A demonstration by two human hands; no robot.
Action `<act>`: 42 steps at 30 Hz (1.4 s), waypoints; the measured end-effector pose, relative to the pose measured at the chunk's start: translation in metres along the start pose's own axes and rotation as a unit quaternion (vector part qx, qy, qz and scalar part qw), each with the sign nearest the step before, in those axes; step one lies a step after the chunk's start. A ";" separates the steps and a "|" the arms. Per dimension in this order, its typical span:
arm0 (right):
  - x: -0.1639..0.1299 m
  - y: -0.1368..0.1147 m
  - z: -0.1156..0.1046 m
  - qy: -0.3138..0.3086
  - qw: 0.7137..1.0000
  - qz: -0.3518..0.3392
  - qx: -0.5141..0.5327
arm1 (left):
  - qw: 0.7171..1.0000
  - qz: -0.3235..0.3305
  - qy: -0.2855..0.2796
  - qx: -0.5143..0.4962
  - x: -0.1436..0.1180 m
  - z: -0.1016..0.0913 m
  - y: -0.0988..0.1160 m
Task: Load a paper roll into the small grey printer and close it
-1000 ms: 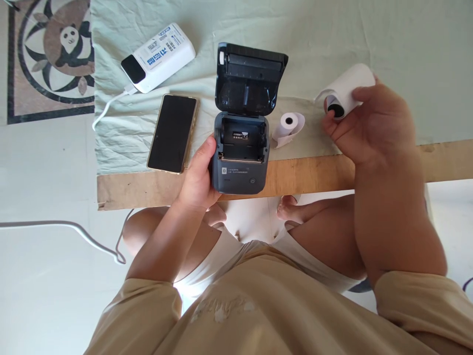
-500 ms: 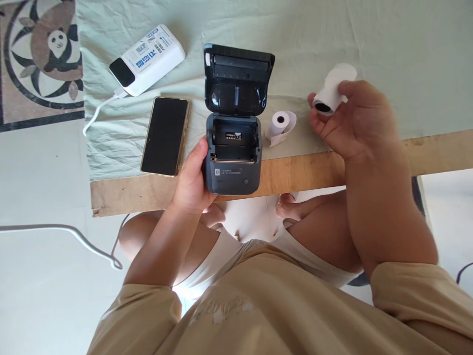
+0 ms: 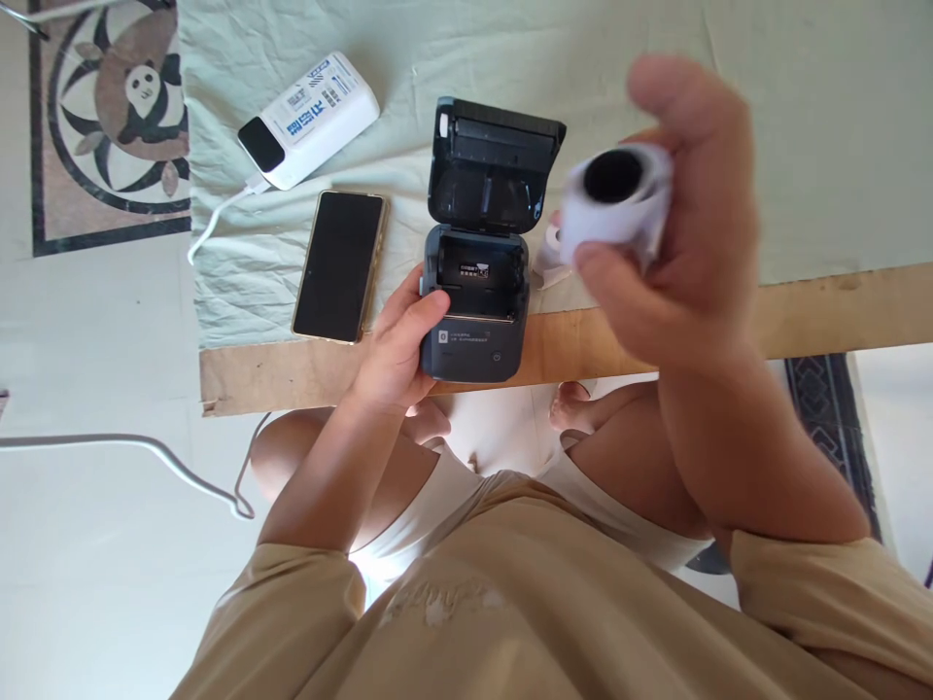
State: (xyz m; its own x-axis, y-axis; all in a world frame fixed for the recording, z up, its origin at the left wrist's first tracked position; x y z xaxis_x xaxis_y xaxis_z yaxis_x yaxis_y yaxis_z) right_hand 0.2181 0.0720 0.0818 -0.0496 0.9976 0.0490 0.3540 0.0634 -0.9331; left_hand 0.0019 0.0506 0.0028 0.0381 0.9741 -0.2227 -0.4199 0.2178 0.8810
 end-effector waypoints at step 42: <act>-0.006 -0.007 0.019 0.077 0.969 -0.233 0.000 | 0.994 0.075 -0.073 -0.019 0.003 -0.001 0.002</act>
State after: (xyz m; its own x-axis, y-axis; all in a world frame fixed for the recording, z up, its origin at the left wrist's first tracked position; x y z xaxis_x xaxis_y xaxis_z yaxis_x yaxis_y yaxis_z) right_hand 0.1975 0.0649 0.0815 -0.0638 0.8527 0.5185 0.3275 0.5087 -0.7962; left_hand 0.0001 0.0539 0.0033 0.1026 0.9944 -0.0248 -0.4642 0.0699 0.8830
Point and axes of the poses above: each hand's wrist, its own x-axis towards the middle knuckle, its own z-axis out of the palm, y = z × x, the point moved 6 cm from there along x, towards the middle knuckle, and after that the axes turned 6 degrees about z, right-handed, at the moved point
